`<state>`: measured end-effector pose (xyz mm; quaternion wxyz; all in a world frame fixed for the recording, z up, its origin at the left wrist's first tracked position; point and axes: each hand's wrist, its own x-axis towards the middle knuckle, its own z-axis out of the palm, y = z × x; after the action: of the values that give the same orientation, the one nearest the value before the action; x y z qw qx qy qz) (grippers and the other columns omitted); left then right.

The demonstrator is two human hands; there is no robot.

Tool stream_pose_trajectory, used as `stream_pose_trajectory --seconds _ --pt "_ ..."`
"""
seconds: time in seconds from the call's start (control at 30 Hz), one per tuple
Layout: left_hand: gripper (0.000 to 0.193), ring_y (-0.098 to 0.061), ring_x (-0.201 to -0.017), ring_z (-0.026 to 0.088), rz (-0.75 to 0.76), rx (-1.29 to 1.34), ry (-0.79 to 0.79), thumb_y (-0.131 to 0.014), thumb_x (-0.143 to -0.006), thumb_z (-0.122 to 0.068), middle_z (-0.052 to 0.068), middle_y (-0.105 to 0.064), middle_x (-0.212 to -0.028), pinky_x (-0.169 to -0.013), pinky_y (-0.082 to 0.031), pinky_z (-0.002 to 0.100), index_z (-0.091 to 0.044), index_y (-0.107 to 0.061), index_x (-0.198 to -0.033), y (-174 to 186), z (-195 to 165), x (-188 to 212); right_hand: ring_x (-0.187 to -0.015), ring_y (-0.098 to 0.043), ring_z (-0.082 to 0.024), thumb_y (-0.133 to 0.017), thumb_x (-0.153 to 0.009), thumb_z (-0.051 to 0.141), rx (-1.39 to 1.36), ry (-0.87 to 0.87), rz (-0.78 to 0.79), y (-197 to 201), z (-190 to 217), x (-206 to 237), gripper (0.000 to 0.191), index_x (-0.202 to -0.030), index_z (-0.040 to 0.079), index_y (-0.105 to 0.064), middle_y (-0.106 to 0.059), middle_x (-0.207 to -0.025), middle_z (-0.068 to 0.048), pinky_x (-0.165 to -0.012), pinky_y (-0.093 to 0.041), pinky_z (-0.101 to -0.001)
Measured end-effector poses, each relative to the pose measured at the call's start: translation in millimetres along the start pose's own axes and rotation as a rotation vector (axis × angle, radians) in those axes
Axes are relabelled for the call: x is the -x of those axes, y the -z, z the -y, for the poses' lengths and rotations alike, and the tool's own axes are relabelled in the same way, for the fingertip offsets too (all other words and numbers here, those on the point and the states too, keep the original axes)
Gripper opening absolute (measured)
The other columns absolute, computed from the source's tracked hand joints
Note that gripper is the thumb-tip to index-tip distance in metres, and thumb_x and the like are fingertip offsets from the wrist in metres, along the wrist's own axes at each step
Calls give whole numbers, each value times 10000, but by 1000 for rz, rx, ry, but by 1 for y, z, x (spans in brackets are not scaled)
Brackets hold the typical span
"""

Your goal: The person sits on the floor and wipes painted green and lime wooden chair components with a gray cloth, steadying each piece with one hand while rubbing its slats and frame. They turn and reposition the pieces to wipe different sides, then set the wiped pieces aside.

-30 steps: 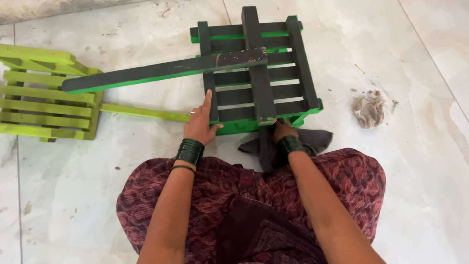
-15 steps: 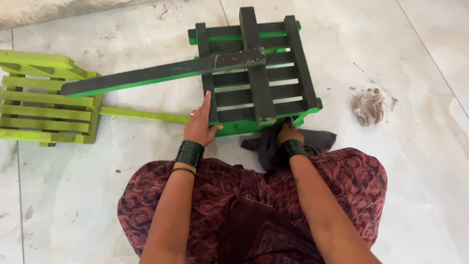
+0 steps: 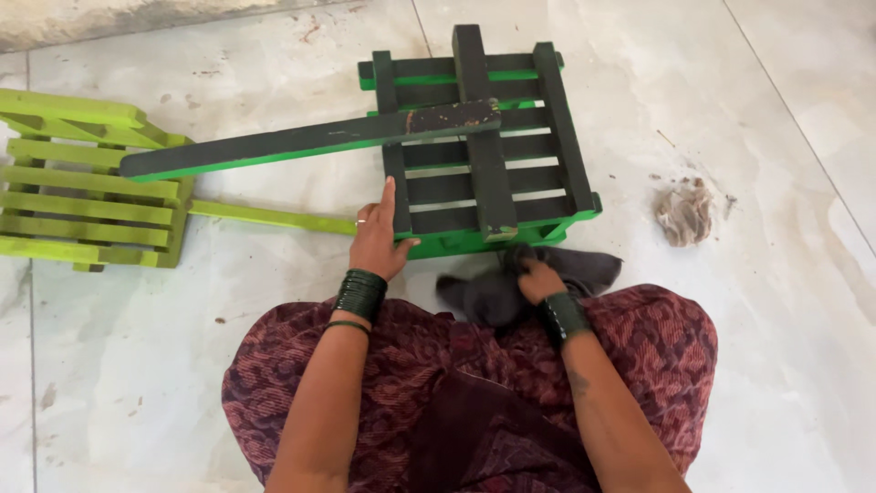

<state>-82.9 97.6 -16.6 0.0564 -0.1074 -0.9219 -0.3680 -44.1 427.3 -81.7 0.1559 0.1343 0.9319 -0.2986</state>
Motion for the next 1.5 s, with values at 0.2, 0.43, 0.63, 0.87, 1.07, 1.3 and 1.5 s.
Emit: stream_pose_trajectory --seconds 0.2,0.43,0.63,0.87,1.07,1.3,1.5 --pt "1078 -470 -1322 457 -336 269 -24 -789 -731 -8 236 -450 -1523 -1127 -391 530 -97 -203 -1631 -18 -6 18 -1279 -557 -493 -763 -789 430 -60 54 -296 -6 14 -6 752 -1389 9 -595 -558 -1406 -334 -1092 -452 -495" --pt "1018 -381 -1383 452 -103 155 591 -744 -739 -128 238 -347 -1527 -1172 -338 517 -133 -245 -1626 -35 29 20 -1119 -610 -476 -866 -727 476 -105 121 -465 -21 48 -21 712 -1266 43 -695 -587 -1294 -328 -972 -509 -517" --pt "528 -473 -1349 347 195 -107 482 -771 -851 -372 176 -492 -1439 -1114 -402 488 -98 -645 -1284 -53 29 13 -1114 -623 -449 -838 -812 393 7 539 -598 -16 39 -24 492 -1131 31 -742 -718 -1164 -212 -934 -532 -511" --pt "447 -714 -832 354 207 51 271 -711 -977 -457 163 -717 -892 -793 -562 465 -33 -684 -1114 -17 23 7 -877 -687 -383 -840 -817 434 40 438 -621 17 39 7 455 -1023 36 -769 -709 -1027 -208 -776 -560 -482" --pt "443 -682 -802 290 -135 602 -178 -700 -1000 -356 188 -680 -934 -744 -566 387 45 -612 -1168 31 -27 12 -781 -676 -366 -864 -796 473 176 435 -667 94 61 36 514 -886 -21 -755 -706 -992 -198 -694 -553 -484" --pt "502 -531 -743 136 -238 715 -151 -678 -1036 -336 67 -594 -829 -691 -501 307 57 -577 -1332 63 -57 16 -774 -680 -383 -797 -805 555 368 488 -459 167 104 50 578 -887 -17 -777 -708 -940 -192 -711 -550 -492" --pt "579 -555 -967 218 -371 656 -1 -623 -1051 -346 127 -615 -1048 -866 -489 390 -14 -521 -1514 76 -67 11 -802 -717 -395 -746 -802 637 402 344 -303 192 144 34 642 -994 27 -796 -746 -887 -217 -769 -568 -480"
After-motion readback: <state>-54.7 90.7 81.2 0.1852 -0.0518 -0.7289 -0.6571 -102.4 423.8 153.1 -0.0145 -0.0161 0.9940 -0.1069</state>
